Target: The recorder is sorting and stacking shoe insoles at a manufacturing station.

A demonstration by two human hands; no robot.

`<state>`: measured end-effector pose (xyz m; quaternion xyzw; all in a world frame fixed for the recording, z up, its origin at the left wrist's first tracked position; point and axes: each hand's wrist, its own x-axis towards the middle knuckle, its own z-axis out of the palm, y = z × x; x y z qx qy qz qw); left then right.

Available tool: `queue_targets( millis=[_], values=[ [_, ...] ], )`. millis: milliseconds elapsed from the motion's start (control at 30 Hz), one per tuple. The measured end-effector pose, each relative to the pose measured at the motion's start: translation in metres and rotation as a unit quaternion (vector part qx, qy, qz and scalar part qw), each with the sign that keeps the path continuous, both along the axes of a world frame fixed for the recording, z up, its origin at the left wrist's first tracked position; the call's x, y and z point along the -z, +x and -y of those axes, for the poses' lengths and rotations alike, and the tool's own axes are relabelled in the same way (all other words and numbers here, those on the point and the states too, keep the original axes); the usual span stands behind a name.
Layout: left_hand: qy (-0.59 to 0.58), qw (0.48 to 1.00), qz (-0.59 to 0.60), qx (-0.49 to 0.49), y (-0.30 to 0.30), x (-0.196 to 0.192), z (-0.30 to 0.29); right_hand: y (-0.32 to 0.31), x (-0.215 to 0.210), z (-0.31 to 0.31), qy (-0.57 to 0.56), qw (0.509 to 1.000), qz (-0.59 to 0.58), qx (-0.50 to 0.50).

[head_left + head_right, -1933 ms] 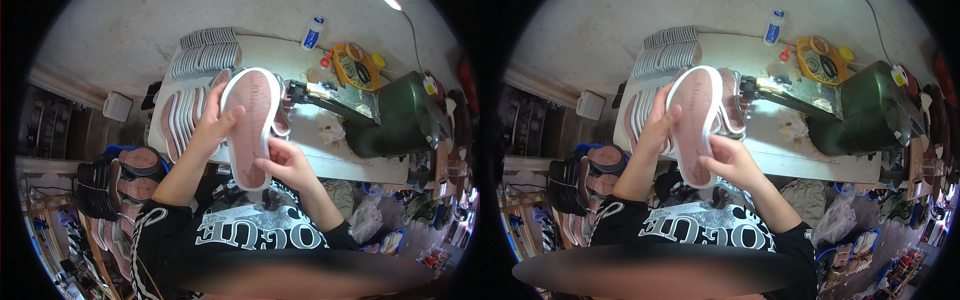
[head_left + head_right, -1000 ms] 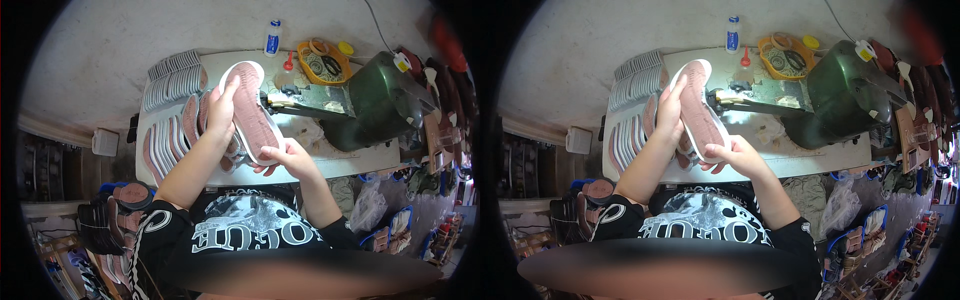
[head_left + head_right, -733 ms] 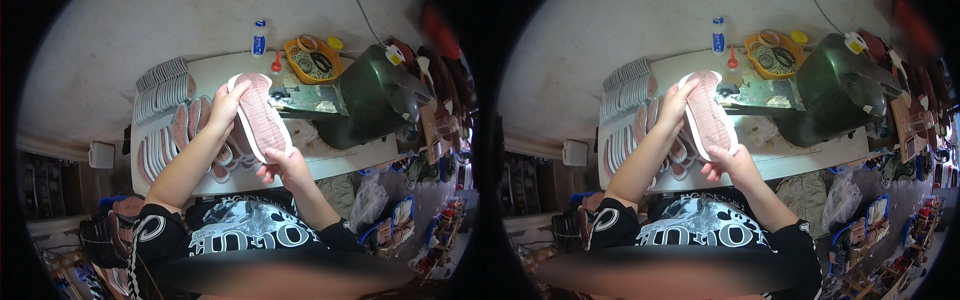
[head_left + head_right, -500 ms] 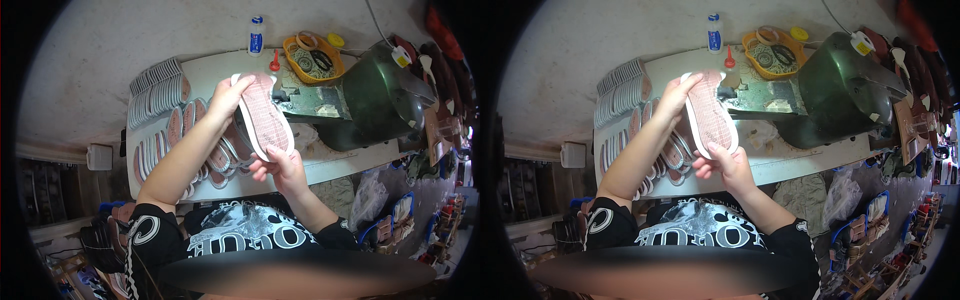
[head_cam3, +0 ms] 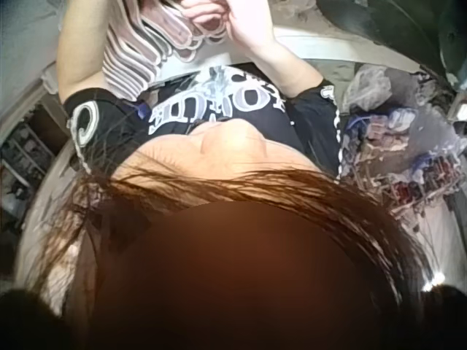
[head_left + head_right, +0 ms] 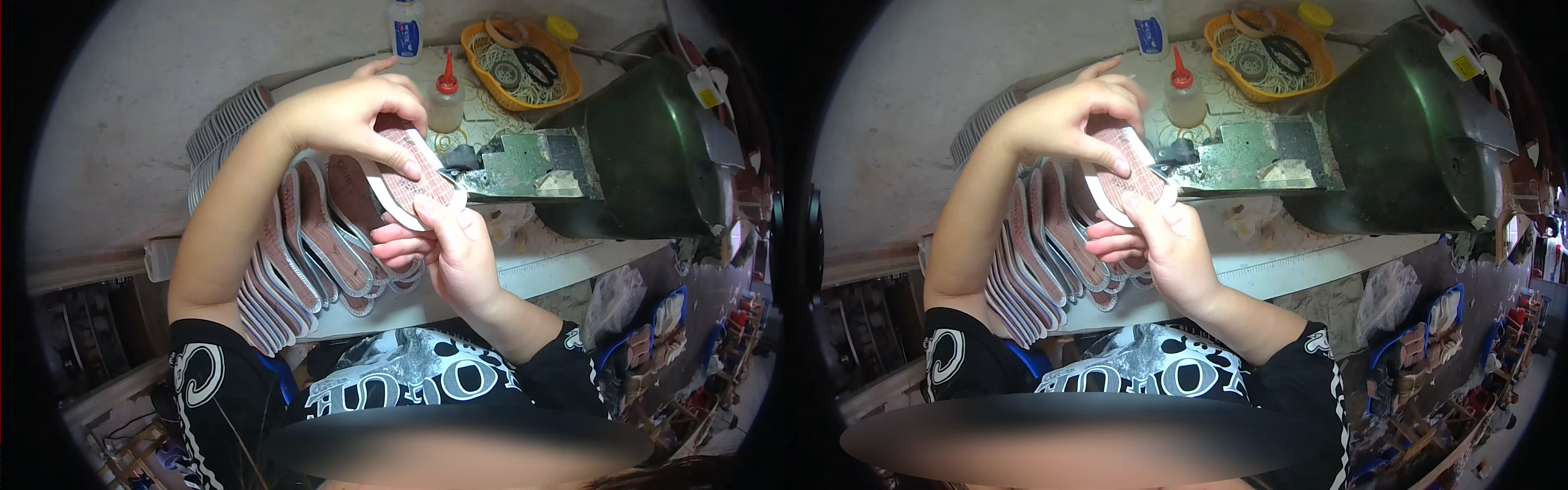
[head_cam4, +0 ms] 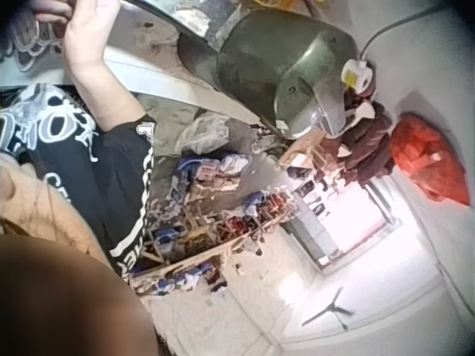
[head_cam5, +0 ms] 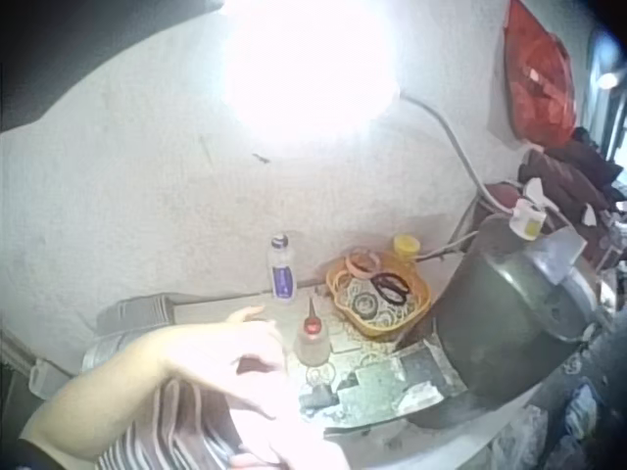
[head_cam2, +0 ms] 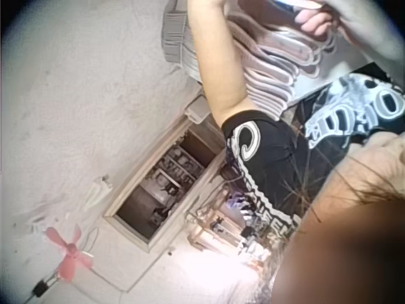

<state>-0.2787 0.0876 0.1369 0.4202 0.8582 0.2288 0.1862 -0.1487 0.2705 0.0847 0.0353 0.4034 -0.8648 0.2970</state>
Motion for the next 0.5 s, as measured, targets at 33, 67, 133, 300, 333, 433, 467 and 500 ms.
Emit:
queue_targets(
  millis=[33,67,133,300,333,433,467,500],
  values=[
    [-0.021,0.999,0.045,-0.007,-0.003,-0.002,0.001,-0.002,-0.003,0.0,0.0,1.0,0.006,0.001],
    [-0.021,0.998,0.05,-0.006,-0.004,-0.008,-0.001,-0.004,-0.007,-0.002,-0.003,1.0,0.015,-0.011],
    [-0.062,0.994,0.082,-0.022,-0.004,-0.017,-0.004,-0.009,-0.006,-0.006,-0.021,0.999,0.023,-0.031],
    [-0.074,0.986,0.122,-0.086,0.019,-0.021,-0.001,-0.013,-0.012,-0.013,-0.021,0.998,0.043,-0.051],
    [-0.064,0.98,0.143,-0.121,0.027,-0.021,-0.002,-0.014,-0.013,-0.015,-0.015,0.997,0.049,-0.056],
    [-0.048,0.965,0.173,-0.19,0.048,-0.018,-0.004,-0.014,-0.016,-0.014,-0.006,0.998,0.038,-0.056],
    [-0.039,0.956,0.192,-0.217,0.053,-0.014,-0.004,-0.013,-0.017,-0.014,0.006,0.998,0.027,-0.048],
    [-0.03,0.946,0.21,-0.244,0.059,-0.013,-0.005,-0.013,-0.017,-0.015,0.018,0.999,0.016,-0.041]
  ],
)
